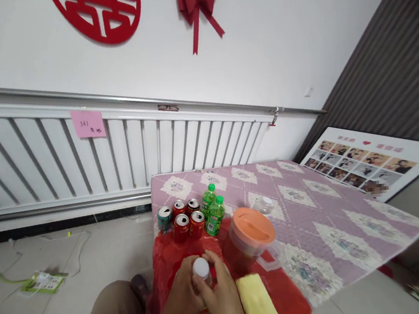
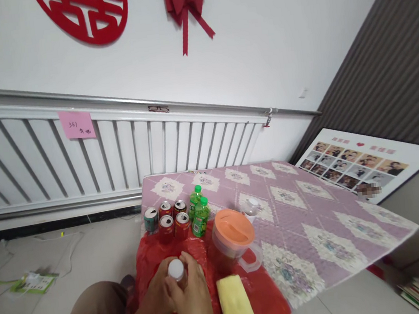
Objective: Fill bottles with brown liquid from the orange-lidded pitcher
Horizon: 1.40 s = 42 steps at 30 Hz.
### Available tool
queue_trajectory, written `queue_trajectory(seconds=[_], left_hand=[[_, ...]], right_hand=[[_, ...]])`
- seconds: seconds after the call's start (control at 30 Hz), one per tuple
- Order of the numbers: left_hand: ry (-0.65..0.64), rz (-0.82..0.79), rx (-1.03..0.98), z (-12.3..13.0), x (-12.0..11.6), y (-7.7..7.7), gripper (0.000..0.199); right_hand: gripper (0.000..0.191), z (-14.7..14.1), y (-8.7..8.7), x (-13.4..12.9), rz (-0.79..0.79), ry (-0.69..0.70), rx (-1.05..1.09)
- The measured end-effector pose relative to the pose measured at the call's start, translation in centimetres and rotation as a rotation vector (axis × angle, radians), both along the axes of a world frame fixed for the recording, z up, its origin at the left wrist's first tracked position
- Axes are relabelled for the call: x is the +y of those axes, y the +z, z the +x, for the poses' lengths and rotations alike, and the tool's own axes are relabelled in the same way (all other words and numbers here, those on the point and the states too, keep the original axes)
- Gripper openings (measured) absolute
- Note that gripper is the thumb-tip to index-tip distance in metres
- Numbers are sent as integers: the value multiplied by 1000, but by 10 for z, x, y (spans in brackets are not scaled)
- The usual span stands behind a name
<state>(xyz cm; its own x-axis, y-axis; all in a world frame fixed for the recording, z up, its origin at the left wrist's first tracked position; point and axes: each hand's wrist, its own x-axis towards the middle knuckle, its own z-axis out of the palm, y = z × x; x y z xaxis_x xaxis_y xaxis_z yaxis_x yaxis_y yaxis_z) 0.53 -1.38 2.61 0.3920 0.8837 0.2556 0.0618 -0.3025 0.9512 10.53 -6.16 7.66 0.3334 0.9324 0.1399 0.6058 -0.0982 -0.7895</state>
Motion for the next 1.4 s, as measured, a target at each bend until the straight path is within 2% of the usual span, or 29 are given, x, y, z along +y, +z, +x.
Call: queue_trajectory(seconds=[0.13, 0.37, 0.57, 0.93, 1.13, 1.23, 1.4], left_hand=[[-5, 1, 29, 0, 0, 0, 40], [-14, -6, 28, -1, 1, 1, 43], [-3, 5, 53, -2, 1, 4, 41], [-6, 36, 45, -2, 0, 1, 40], [-1, -18, 17, -1, 0, 2, 39], [9, -24, 30, -1, -1, 3, 41], [6, -25, 38, -1, -1, 6, 41]], right_hand=[[44, 0, -3, 4, 1, -63, 95], [28, -1, 1, 6, 47, -62, 120], [28, 0, 2, 6, 68, -20, 111], [32, 5, 2, 1, 109, 102, 24], [46, -2, -10, 4, 81, -75, 101], [37, -4, -11, 7, 58, -128, 115], [26, -3, -5, 7, 80, -93, 96]])
